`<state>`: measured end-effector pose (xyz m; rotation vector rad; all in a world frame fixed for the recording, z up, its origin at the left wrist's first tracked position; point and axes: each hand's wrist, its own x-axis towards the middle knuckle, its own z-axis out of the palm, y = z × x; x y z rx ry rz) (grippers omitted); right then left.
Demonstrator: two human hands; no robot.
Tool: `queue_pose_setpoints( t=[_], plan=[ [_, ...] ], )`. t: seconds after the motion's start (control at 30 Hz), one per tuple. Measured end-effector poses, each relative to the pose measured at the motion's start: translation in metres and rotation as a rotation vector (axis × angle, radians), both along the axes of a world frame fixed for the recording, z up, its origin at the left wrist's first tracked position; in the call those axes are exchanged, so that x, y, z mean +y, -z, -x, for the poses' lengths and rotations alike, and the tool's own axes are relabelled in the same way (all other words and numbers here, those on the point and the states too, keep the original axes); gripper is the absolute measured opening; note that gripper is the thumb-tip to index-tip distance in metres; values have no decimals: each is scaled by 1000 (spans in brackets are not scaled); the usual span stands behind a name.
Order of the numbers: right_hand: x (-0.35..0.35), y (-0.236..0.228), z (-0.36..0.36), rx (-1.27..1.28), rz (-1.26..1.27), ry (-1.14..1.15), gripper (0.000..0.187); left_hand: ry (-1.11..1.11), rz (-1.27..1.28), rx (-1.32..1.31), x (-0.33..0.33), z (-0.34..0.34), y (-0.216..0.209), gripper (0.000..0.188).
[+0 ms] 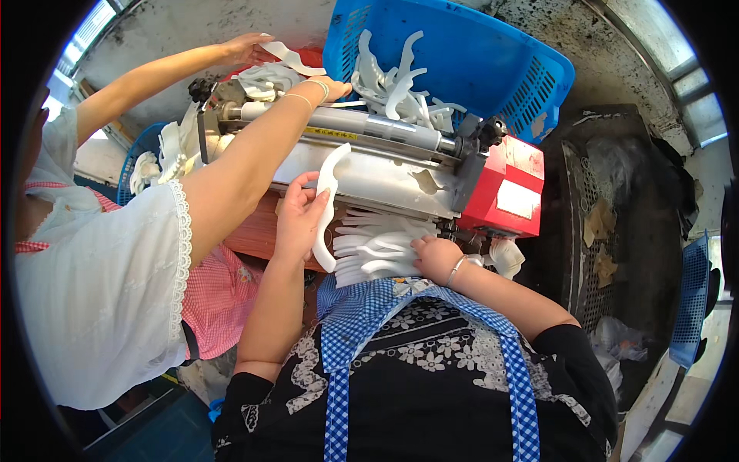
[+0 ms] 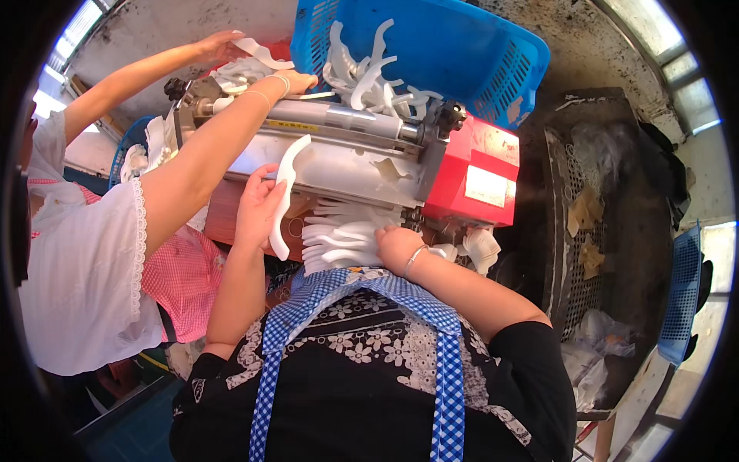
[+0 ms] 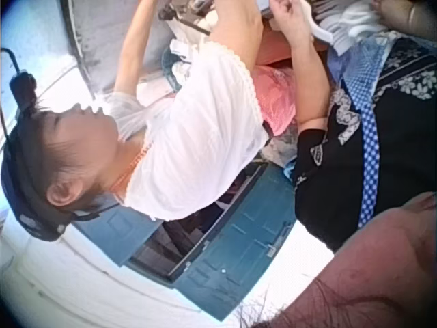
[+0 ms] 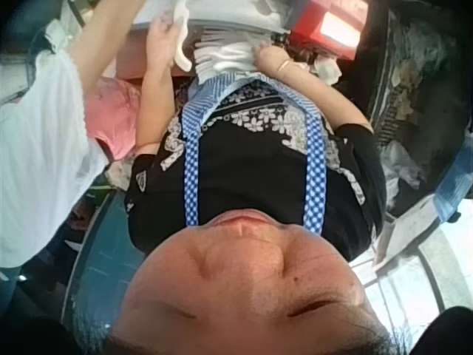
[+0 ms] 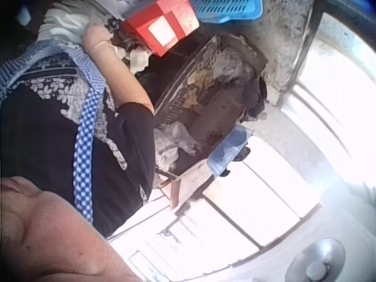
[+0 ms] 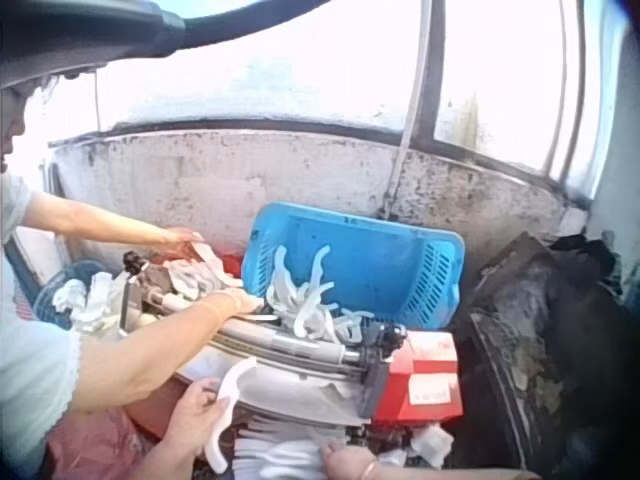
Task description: Workers are feeding shoe components into a roller machine.
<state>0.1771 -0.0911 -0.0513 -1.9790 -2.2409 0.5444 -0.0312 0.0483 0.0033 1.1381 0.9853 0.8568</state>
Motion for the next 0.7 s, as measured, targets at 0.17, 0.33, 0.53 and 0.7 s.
queue_pose_setpoints(
  t=[0.17,0.33,0.53,0.7],
  plan=[
    [-8,-24,-15,307,-233,7,24,27,2,-20,-11,5,-3,35],
    [-2,-65,-25,979,-220,449,20,16,-118,-136,-21,2,-12,26],
    [30,-83,2,1501,15,589,24,174,-143,-215,-41,-35,-15,32],
    [40,-66,22,1550,102,812,23,67,-84,-189,-48,-42,-2,32]
  ],
)
